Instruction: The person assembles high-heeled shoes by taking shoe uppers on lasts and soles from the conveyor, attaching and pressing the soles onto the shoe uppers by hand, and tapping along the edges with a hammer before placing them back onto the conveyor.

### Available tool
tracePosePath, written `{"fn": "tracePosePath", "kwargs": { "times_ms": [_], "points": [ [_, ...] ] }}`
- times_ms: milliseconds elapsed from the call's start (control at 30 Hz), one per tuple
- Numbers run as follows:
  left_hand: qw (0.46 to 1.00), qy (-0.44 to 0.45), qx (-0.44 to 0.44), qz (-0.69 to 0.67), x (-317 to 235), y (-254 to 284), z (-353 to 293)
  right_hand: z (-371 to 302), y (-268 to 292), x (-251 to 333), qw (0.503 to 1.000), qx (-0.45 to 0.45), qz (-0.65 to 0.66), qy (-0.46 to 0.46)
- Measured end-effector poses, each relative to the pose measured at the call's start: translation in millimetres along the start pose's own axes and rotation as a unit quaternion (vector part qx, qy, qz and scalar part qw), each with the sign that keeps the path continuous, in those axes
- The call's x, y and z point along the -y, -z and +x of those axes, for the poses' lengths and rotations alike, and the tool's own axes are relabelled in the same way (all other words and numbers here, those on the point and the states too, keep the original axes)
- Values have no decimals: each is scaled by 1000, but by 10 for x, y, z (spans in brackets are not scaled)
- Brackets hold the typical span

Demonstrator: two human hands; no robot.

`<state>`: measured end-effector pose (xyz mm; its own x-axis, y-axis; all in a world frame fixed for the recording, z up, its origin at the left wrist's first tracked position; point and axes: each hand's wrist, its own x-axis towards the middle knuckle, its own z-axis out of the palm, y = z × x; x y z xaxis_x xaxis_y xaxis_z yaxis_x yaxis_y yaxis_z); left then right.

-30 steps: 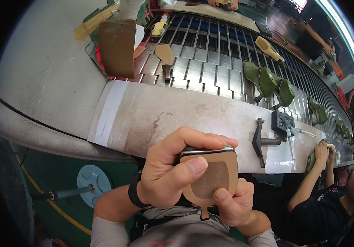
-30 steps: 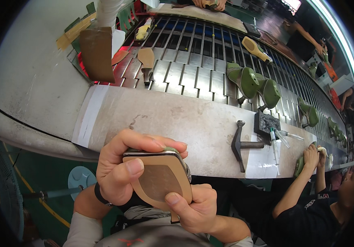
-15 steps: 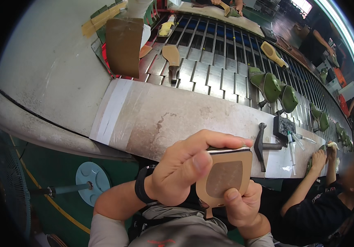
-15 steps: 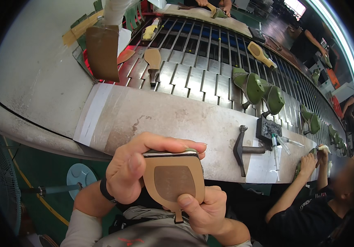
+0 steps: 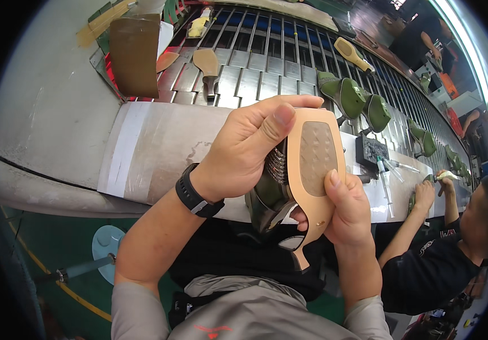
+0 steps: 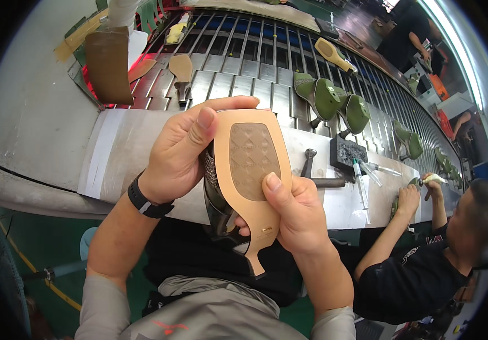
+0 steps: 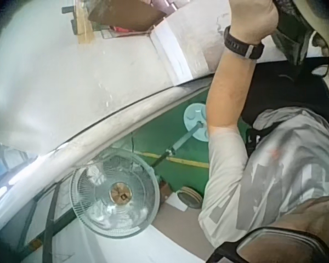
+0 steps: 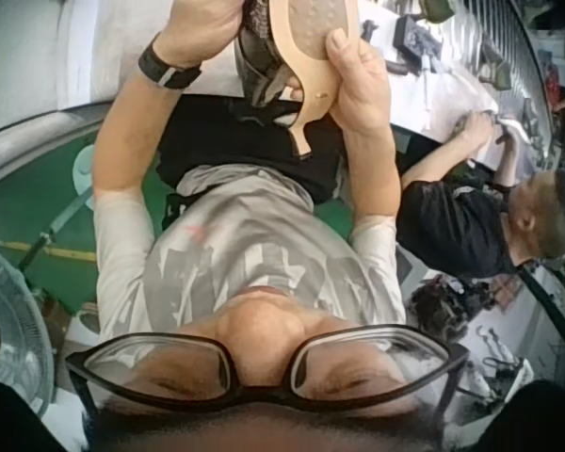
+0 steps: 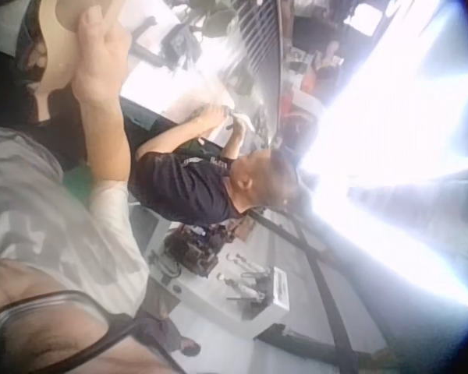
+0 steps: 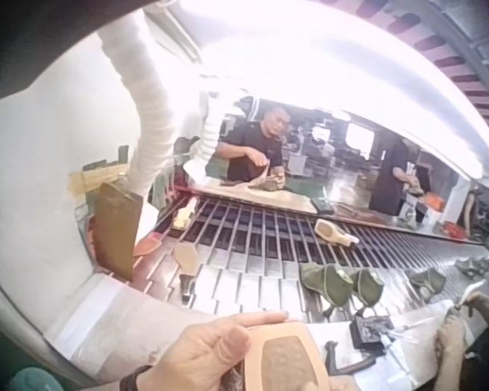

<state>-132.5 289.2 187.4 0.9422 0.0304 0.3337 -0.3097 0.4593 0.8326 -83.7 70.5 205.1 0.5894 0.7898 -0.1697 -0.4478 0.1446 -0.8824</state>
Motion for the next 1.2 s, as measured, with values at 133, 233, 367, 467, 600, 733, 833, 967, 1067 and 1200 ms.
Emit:
{"fn": "tracePosePath", "kwargs": {
  "times_ms": [133, 233, 367, 467, 600, 733, 833, 967, 1067, 1200],
  "points": [
    [998, -24, 2, 64, 46, 38, 1, 15, -4, -9, 1000, -21, -12, 13],
    [997, -30, -10, 77, 41, 9, -88, 28, -33, -20, 999, -31, -23, 17],
    [995, -5, -11, 96, -101, -36, -210, -13, -109, -50, 996, -36, -79, 16],
    [995, -11, -8, 103, -204, -64, -359, -209, -270, -118, 990, -38, -130, 42],
    [988, -44, -75, 130, -419, -283, -820, -445, -386, -280, 939, 35, -300, 168],
    [977, -37, -148, 148, -592, -392, -1158, -495, -575, -434, 898, 74, -369, 228],
    [963, -21, -209, 171, -736, -456, -1222, -465, -684, -570, 890, 81, -375, 247],
    [955, 0, -230, 188, -849, -430, -1292, -419, -778, -597, 879, 91, -389, 260],
    [945, -4, -223, 240, -869, -384, -1317, -380, -846, -590, 872, 99, -404, 259],
    [910, -53, -284, 298, -810, -349, -1298, -240, -888, -480, 871, 134, -406, 241]
  ]
}}
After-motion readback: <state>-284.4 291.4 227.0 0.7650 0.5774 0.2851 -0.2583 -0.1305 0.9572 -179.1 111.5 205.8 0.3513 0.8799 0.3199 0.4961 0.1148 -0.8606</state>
